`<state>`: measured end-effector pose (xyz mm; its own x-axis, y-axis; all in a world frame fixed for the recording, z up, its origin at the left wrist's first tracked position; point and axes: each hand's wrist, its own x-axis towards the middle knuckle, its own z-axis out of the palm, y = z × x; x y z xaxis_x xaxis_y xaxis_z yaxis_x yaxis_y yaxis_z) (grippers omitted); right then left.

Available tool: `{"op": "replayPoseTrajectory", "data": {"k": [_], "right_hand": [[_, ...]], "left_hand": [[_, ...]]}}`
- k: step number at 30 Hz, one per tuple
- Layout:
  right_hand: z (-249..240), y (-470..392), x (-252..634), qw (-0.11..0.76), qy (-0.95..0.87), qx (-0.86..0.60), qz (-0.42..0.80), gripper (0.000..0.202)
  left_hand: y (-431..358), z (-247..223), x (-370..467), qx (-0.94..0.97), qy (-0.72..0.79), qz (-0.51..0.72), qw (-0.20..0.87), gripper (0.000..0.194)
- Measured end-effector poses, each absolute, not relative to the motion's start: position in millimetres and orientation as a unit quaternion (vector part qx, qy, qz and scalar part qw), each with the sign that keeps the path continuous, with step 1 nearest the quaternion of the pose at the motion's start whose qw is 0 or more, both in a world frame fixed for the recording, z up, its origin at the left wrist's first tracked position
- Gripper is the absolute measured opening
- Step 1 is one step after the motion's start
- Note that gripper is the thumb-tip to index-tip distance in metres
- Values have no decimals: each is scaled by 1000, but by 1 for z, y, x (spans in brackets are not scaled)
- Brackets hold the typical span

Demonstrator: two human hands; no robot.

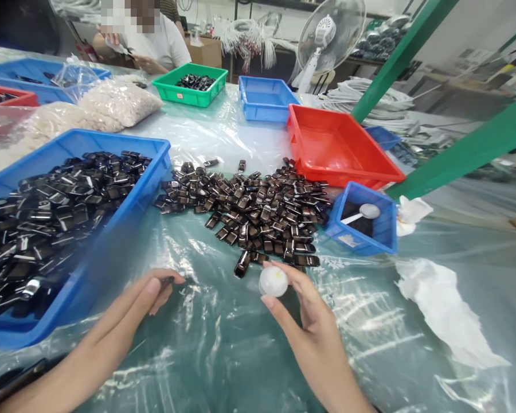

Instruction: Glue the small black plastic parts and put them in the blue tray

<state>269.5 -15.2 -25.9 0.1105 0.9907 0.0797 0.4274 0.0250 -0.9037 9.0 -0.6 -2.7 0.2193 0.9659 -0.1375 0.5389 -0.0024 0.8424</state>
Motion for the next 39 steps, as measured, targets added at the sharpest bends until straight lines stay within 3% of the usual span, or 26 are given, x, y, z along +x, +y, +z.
{"op": "replayPoseTrajectory", "data": {"k": [6,7,11,15,19,29,35,39], "right_hand": [[-22,-30,261,533,-647,-539,79,44],[-20,-34,256,511,-685,-513,75,42],[-17,-36,227,282,-861,-407,115,27],[-25,-20,198,265,-870,-403,99,28],[-28,-6,187,264,-856,-424,133,33],[-4,0,199,337,-702,-487,396,12],[6,-3,199,369,-403,-394,739,14],[4,-5,197,374,-331,-366,785,15]], "left_hand": [[-2,-7,10,598,571,288,483,35],[-2,-6,11,593,574,285,488,34],[-4,-7,15,598,546,303,502,25],[-5,-11,15,636,490,334,494,16],[-7,-13,14,669,449,346,480,19],[-11,-15,13,674,412,373,487,25],[-11,-17,10,675,404,372,493,26],[-12,-15,9,671,402,360,509,26]]}}
